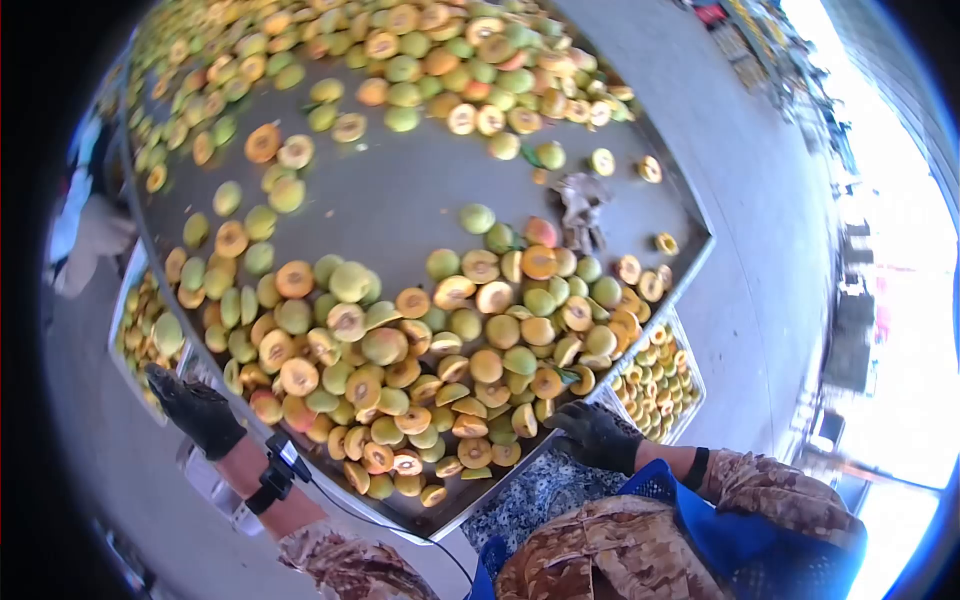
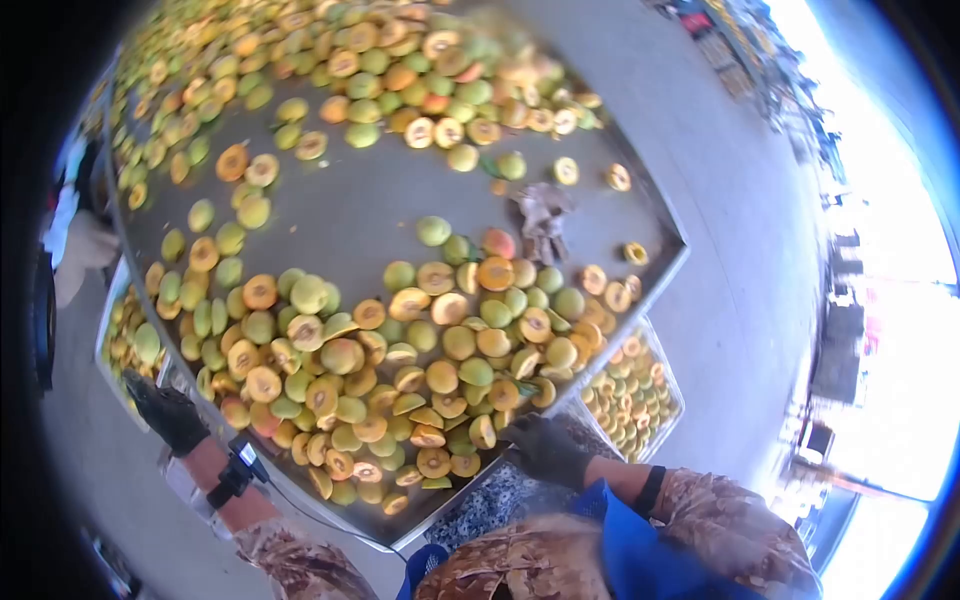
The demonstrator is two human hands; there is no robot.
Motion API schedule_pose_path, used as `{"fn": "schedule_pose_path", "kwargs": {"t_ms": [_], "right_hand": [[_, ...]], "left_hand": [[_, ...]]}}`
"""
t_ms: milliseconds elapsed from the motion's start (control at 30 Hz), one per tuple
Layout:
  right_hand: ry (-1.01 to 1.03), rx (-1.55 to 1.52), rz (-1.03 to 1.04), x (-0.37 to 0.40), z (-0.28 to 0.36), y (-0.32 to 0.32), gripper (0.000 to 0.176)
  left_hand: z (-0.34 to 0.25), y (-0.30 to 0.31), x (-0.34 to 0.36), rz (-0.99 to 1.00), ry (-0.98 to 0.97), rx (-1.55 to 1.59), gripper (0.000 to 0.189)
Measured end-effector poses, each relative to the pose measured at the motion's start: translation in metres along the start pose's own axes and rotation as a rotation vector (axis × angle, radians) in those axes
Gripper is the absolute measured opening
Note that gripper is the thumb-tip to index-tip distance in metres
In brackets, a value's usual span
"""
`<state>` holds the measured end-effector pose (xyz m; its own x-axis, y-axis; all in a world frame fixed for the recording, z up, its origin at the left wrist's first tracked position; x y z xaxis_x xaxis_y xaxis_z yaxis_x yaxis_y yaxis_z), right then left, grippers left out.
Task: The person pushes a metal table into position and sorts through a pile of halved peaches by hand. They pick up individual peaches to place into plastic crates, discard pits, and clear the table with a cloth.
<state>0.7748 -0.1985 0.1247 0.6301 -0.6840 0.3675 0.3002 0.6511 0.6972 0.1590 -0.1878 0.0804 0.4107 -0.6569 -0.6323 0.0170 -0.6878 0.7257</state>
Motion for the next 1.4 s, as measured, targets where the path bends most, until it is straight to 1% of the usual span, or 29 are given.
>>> {"fn": "schedule_pose_path", "kwargs": {"t_ms": [33,100,133,167,200,233,300,333,367,467,500,567,600,667,700,767,833,867,900,967,1033,1067,1100,1133,1200,1233,1267,1367,1400], "right_hand": [[-0.091,0.005,0.049,0.021,-0.008,-0.011,0.032],[-0.188,0.016,0.014,0.056,-0.021,-0.019,0.030],[-0.273,0.004,0.034,0.070,-0.024,-0.020,0.028],[-0.357,-0.015,0.055,0.083,-0.025,-0.024,0.027],[-0.425,0.078,0.146,0.089,-0.031,-0.026,0.031],[-0.452,0.072,0.123,0.096,-0.042,-0.027,0.031],[-0.566,-0.023,0.025,0.108,-0.071,-0.028,0.029],[-0.552,0.002,-0.085,0.105,-0.072,-0.015,0.026],[-0.565,0.003,-0.104,0.105,-0.083,-0.018,0.026],[-0.767,-0.036,-0.258,0.124,-0.140,-0.052,0.029],[-0.786,-0.045,-0.269,0.131,-0.141,-0.070,0.029],[-0.687,-0.027,-0.235,0.133,-0.139,-0.106,0.030],[-0.703,-0.052,-0.246,0.140,-0.138,-0.116,0.030],[-0.559,-0.187,-0.140,0.153,-0.109,-0.142,0.029],[-0.598,-0.226,-0.159,0.164,-0.103,-0.143,0.029],[-0.635,-0.336,-0.001,0.187,-0.108,-0.148,0.030],[-0.611,-0.357,0.011,0.218,-0.126,-0.149,0.031],[-0.663,-0.375,-0.090,0.236,-0.138,-0.144,0.031],[-0.713,-0.401,-0.187,0.255,-0.148,-0.142,0.031],[-0.721,-0.426,-0.243,0.292,-0.176,-0.153,0.032],[-0.823,-0.484,-0.383,0.332,-0.204,-0.158,0.033],[-0.812,-0.530,-0.392,0.348,-0.212,-0.165,0.033],[-0.881,-0.540,-0.391,0.367,-0.224,-0.173,0.033],[-0.957,-0.541,-0.393,0.386,-0.238,-0.180,0.033],[-0.986,-0.613,-0.384,0.416,-0.262,-0.190,0.032],[-1.019,-0.657,-0.363,0.430,-0.272,-0.195,0.031],[-1.058,-0.734,-0.243,0.443,-0.285,-0.203,0.030],[-1.155,-0.681,-0.266,0.478,-0.319,-0.196,0.028],[-1.134,-0.685,-0.268,0.482,-0.333,-0.194,0.028]], "left_hand": [[-0.045,-0.005,-0.007,-0.004,-0.010,0.112,0.053],[-0.153,-0.032,-0.019,0.240,0.705,0.884,0.054],[-0.187,-0.066,0.012,0.230,0.673,0.947,0.054],[-0.193,-0.117,0.068,0.387,0.655,1.062,0.058],[-0.278,-0.102,0.068,0.504,0.288,0.620,0.064],[-0.343,-0.084,0.085,0.518,0.063,0.612,0.073],[-0.426,-0.067,0.138,0.798,-0.045,0.673,0.082],[-0.456,-0.057,0.160,0.827,-0.096,0.726,0.083],[-0.480,-0.046,0.181,0.858,-0.149,0.778,0.086],[-0.532,-0.019,0.218,0.930,-0.225,0.882,0.086],[-0.552,-0.018,0.227,0.943,-0.242,0.892,0.086],[-0.595,-0.025,0.238,0.942,-0.278,0.988,0.088],[-0.621,-0.033,0.242,0.946,-0.336,0.974,0.088],[-0.681,-0.056,0.250,0.966,-0.458,0.919,0.091],[-0.710,-0.069,0.259,0.948,-0.529,0.861,0.089],[-0.762,-0.092,0.270,0.898,-0.648,0.791,0.085],[-0.806,-0.115,0.279,0.983,-0.785,0.587,0.088],[-0.821,-0.131,0.288,0.968,-0.857,0.420,0.088],[-0.829,-0.150,0.294,0.990,-0.837,0.245,0.090],[-0.839,-0.160,0.294,0.978,-0.706,0.159,0.088],[-0.847,-0.166,0.309,0.915,-0.719,0.067,0.086],[-0.847,-0.168,0.312,0.855,-0.694,0.008,0.085],[-0.842,-0.172,0.316,0.853,-0.723,-0.027,0.085],[-0.841,-0.174,0.315,0.831,-0.744,0.003,0.084],[-0.843,-0.177,0.316,0.832,-0.756,0.008,0.083],[-0.844,-0.178,0.318,0.854,-0.747,-0.024,0.083],[-0.845,-0.176,0.318,0.811,-0.785,-0.053,0.082],[-0.845,-0.178,0.319,0.816,-0.794,-0.107,0.081],[-0.847,-0.176,0.319,0.841,-0.785,-0.138,0.079]]}}
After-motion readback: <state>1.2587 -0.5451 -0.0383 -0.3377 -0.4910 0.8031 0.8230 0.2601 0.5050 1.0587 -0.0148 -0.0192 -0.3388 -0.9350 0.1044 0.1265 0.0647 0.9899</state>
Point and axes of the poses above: each hand's wrist, its own x-axis away from the middle knuckle, its own y-axis out of the back of the hand, z = x × y, the point moved 6 cm from there along -x, towards the middle knuckle, and after that the axes turned 3 degrees about y, right-handed, at the moved point
